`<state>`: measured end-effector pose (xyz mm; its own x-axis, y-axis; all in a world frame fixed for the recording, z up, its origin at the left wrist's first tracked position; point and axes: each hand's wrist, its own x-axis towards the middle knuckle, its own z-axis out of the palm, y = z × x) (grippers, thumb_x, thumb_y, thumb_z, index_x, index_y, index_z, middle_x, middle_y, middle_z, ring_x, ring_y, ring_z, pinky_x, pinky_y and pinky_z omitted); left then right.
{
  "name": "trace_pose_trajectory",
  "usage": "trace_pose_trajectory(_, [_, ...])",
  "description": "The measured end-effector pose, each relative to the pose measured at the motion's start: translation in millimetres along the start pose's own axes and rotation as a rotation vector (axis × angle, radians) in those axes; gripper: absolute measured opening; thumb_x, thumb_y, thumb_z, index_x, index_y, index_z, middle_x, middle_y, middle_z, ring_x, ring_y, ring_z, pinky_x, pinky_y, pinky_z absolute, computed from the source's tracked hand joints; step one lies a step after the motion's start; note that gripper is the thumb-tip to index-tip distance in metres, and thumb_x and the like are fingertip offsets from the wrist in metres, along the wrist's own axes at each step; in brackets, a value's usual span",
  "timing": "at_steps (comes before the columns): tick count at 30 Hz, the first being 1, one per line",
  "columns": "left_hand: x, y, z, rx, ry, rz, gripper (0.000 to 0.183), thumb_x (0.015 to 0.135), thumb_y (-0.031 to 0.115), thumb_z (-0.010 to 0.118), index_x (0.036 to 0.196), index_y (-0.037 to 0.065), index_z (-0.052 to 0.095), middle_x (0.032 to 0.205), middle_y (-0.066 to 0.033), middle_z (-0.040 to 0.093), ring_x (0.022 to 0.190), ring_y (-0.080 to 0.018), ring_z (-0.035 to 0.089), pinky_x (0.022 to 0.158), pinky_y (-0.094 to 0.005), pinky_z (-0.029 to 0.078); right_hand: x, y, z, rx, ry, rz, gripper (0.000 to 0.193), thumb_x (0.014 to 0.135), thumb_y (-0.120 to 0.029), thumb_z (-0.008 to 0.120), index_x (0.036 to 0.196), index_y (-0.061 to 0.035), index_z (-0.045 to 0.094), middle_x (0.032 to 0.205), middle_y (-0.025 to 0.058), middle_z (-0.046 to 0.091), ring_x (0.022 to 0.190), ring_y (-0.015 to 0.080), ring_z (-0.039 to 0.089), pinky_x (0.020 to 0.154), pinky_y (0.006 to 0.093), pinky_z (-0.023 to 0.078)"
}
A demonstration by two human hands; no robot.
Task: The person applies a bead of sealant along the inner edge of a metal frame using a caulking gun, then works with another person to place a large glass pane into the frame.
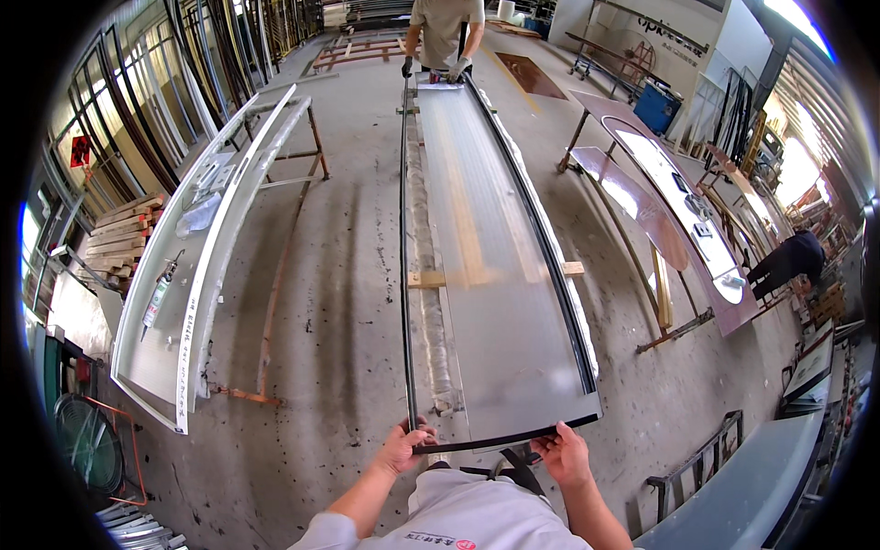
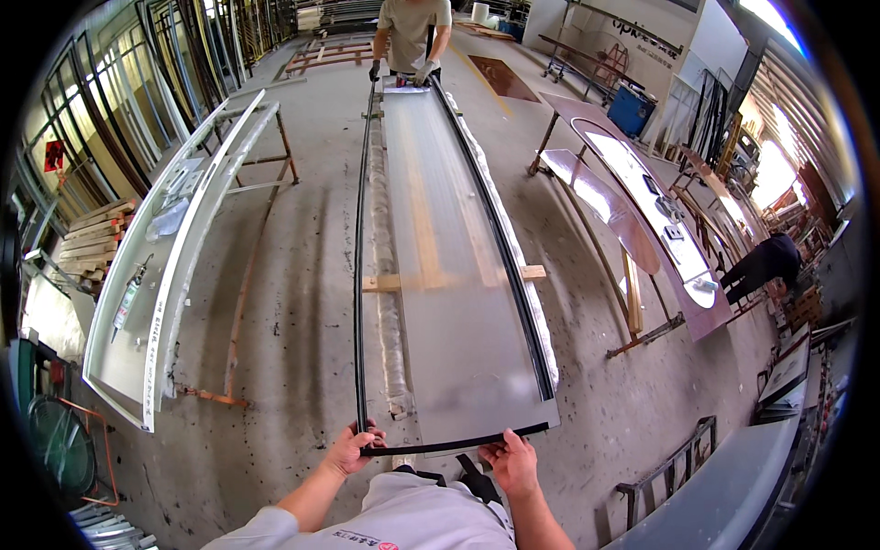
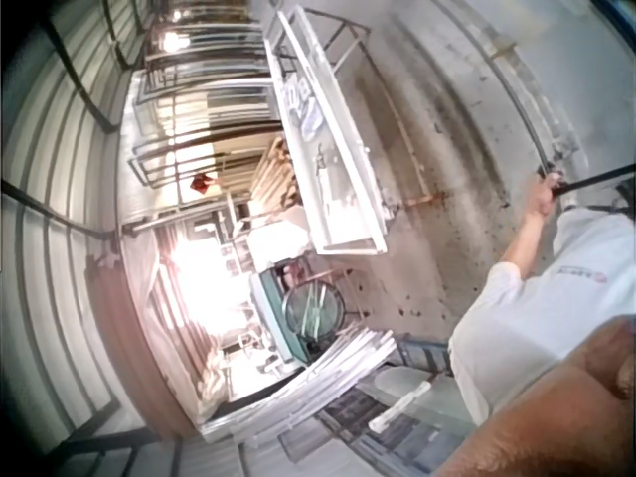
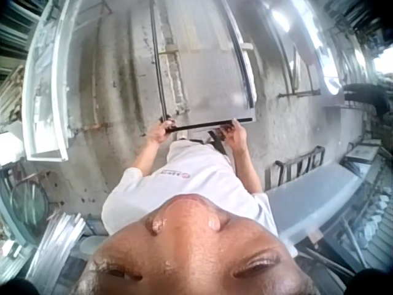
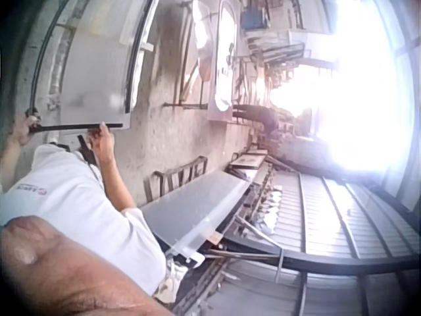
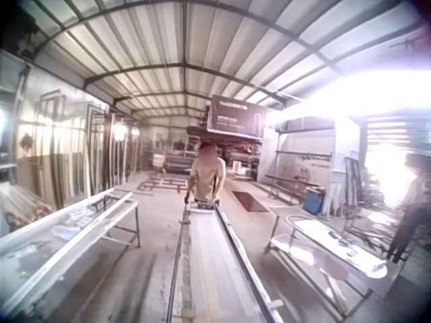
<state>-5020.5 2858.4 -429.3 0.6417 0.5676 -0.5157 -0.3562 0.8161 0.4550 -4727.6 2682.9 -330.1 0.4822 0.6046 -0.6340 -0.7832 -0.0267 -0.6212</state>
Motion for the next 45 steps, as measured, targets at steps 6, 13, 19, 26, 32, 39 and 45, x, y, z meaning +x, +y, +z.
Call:
trace_pose_trajectory(6, [7.2,-13.4,-5.7,-0.005,-0.056,0.018,0.033,0.085,0.000,0.063,0.115,0.005,0.051,0.101,-0.0156,0.064,0.085,-0.0253,0.066,0.083,-0.0442,0.058,9.3,6.2,-8.0,0.012,0.017,-0.059,0.019,0.099,-0.021,0.056,0.108,-0.0047,0.058,0.097,0.0113,0.066,0.093,0.0282,0.065,0.081,0.0482,0.053])
trace_pose_trajectory(13, [9.4,-35.1,4.6,-0.004,-0.030,0.014,0.033,0.085,-0.002,0.062,0.115,0.005,0.050,0.098,-0.0141,0.062,0.086,-0.0256,0.066,0.085,-0.0434,0.057,28.6,7.8,-34.9,0.043,0.095,0.060,0.018,0.100,-0.022,0.055,0.106,-0.0049,0.056,0.098,0.0114,0.063,0.095,0.0284,0.062,0.085,0.0499,0.051])
trace_pose_trajectory(19, [9.8,-47.2,15.2,0.069,0.063,-0.013,0.035,0.084,-0.002,0.062,0.115,0.004,0.048,0.099,-0.0137,0.062,0.089,-0.0246,0.066,0.086,-0.0427,0.057,38.6,4.1,-56.8,0.077,0.078,0.103,0.020,0.101,-0.026,0.053,0.095,-0.0073,0.056,0.097,0.0129,0.062,0.096,0.0301,0.060,0.088,0.0508,0.049])
trace_pose_trajectory(26, [20.0,-68.3,19.7,0.094,0.085,0.002,0.036,0.081,-0.003,0.063,0.115,0.005,0.051,0.097,-0.0148,0.063,0.086,-0.0217,0.064,0.086,-0.0413,0.056,55.4,1.5,-84.9,0.083,-0.053,0.079,0.025,0.101,-0.026,0.050,0.113,-0.0054,0.059,0.106,0.0113,0.066,0.096,0.0286,0.063,0.083,0.0464,0.052])
trace_pose_trajectory(32, [29.5,-80.2,14.4,0.268,0.004,0.028,0.030,0.087,0.006,0.061,0.115,0.003,0.051,0.096,-0.0094,0.063,0.088,-0.0187,0.062,0.082,-0.0347,0.053,66.6,1.3,-109.6,0.067,-0.072,0.088,0.022,0.102,-0.022,0.050,0.108,-0.0035,0.060,0.099,0.0126,0.068,0.091,0.0278,0.066,0.075,0.0432,0.055])
trace_pose_trajectory(39, [35.9,-86.0,17.1,0.320,0.171,-0.105,0.026,0.093,0.014,0.057,0.115,0.001,0.053,0.099,-0.0110,0.063,0.089,-0.0204,0.063,0.084,-0.0365,0.055,63.9,-1.9,-115.5,0.059,0.037,0.079,0.020,0.101,-0.019,0.051,0.107,-0.0025,0.060,0.098,0.0128,0.068,0.094,0.0286,0.067,0.084,0.0459,0.055])
trace_pose_trajectory(45, [42.9,-91.3,13.4,0.322,0.130,-0.164,0.023,0.097,0.016,0.055,0.112,0.000,0.056,0.099,-0.0103,0.063,0.090,-0.0201,0.063,0.084,-0.0366,0.055,70.2,1.8,-139.5,0.058,0.045,0.119,0.018,0.101,-0.021,0.053,0.102,-0.0039,0.060,0.100,0.0133,0.069,0.096,0.0295,0.067,0.087,0.0475,0.054])
